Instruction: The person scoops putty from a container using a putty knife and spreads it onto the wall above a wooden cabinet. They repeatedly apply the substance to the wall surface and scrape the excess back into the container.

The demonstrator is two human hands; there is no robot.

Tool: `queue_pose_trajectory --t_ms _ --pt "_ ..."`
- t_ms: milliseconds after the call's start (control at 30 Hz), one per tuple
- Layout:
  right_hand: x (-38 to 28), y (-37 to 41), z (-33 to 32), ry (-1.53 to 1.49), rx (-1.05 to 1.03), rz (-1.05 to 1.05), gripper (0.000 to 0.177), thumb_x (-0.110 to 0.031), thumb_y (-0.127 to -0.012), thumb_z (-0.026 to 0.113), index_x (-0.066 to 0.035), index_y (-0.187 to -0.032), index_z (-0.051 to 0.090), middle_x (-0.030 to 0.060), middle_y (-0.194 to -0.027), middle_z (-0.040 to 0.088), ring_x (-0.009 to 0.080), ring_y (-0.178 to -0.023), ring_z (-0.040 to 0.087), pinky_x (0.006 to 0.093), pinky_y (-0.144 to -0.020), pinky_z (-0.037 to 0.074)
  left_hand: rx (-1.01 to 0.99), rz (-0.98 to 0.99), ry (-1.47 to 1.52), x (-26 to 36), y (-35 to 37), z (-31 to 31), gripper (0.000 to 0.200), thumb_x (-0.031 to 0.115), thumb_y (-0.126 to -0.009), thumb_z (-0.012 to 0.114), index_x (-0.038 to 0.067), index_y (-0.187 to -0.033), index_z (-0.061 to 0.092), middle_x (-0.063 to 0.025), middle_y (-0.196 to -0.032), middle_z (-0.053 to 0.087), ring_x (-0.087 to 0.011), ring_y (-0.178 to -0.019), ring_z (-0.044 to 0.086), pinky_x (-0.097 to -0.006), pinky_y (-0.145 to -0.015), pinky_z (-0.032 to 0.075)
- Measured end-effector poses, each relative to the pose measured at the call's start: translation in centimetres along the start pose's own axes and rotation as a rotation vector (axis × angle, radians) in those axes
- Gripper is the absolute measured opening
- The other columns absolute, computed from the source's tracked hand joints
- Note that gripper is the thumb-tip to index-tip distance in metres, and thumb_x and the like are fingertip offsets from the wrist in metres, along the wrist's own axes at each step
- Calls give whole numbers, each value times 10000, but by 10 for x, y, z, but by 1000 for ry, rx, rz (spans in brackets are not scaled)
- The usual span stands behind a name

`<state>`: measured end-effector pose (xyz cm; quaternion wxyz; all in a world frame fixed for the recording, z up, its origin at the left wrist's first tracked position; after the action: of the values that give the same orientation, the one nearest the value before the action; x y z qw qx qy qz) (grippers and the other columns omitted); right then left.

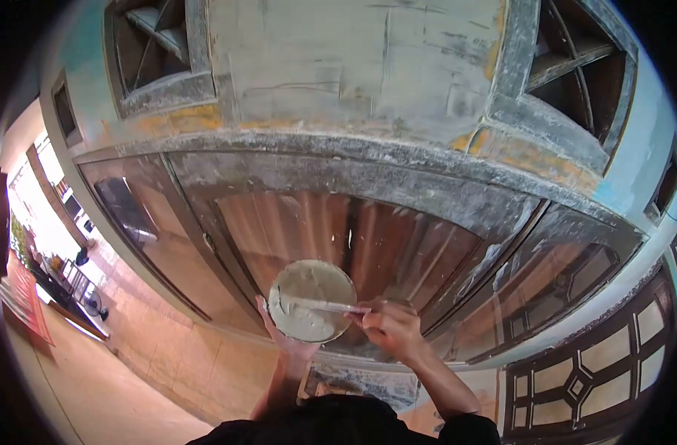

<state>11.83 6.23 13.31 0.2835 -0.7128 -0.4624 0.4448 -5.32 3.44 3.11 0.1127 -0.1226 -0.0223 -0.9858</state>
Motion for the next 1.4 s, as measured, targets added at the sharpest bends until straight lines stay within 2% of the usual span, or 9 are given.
queue_pose_trajectory --t_ms 100,233,400,533,600,933,1133,1200,1400 --pt "-8 -1 2 65 122 -403 285 -54 -678 709 -113 -659 431 63 -892 715 199 -672 646 338 -586 502 -17 -5 11 2 -4 -3 807 752 -827 394 129 -1331 490 -132 -1348 487 -372 -1202 461 -545 -998 385" --pt "-15 1 -2 315 95 -412 296 -62 -606 696 -142 -637 412 19 -914 721 179 -716 596 316 -618 434 -27 -27 63 6 -9 -7 829 763 -820 377 141 -1361 463 -130 -1358 483 -370 -1207 468 -564 -991 385" --pt "-10 -5 3 384 136 -258 344 -62 -532 682 -155 -863 695 -31 -940 704 146 -708 555 274 -621 411 -77 5 39 10 -10 0 824 759 -822 373 140 -1359 465 -123 -1360 483 -363 -1213 466 -561 -996 384" --pt "-11 -11 7 358 33 -329 497 -64 -519 686 -154 -1006 726 -26 -950 694 138 -676 561 276 -592 464 -66 7 42 11 -10 -1 817 755 -825 374 143 -1357 466 -115 -1352 491 -359 -1211 471 -552 -1000 386" --pt "-12 -16 7 359 35 -233 360 -100 -575 692 -139 -928 745 13 -917 706 162 -620 580 295 -524 453 -58 11 32 11 -9 0 812 753 -826 374 142 -1352 470 -113 -1344 498 -358 -1206 476 -549 -1001 386" --pt "-11 -20 6 327 -50 -101 492 3 -540 679 -137 -1011 713 12 -968 695 182 -693 629 308 -585 542 -71 -28 33 9 -10 2 817 757 -816 397 141 -1346 477 -110 -1332 503 -353 -1198 476 -553 -1006 383" --pt "-8 -26 6 179 -81 -5 338 40 -682 687 -67 -1002 702 73 -901 684 214 -668 623 304 -578 530 -93 7 20 8 -12 3 825 757 -815 394 138 -1355 470 -109 -1351 490 -356 -1205 473 -555 -1012 374" --pt "1 -29 2 -57 -97 253 204 20 -796 666 -42 -988 700 99 -850 662 171 -659 619 266 -582 513 -74 0 33 7 -14 0 824 757 -816 391 139 -1357 469 -109 -1355 488 -354 -1213 468 -554 -1014 373" --pt "6 -79 -47 -330 -44 487 145 -36 -875 648 13 -1010 671 36 -844 656 61 -603 570 223 -514 480 -113 -42 47 4 -13 2 822 757 -820 374 145 -1361 466 -96 -1379 467 -346 -1247 442 -551 -1021 365"
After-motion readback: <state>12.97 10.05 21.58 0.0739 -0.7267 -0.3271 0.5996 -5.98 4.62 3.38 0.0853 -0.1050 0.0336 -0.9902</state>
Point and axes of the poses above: each hand's wrist, its own y-axis away from the middle knuckle, its own z-axis out of the palm, x = y × z, the point moved 5 cm from there along -y, towards the middle knuckle
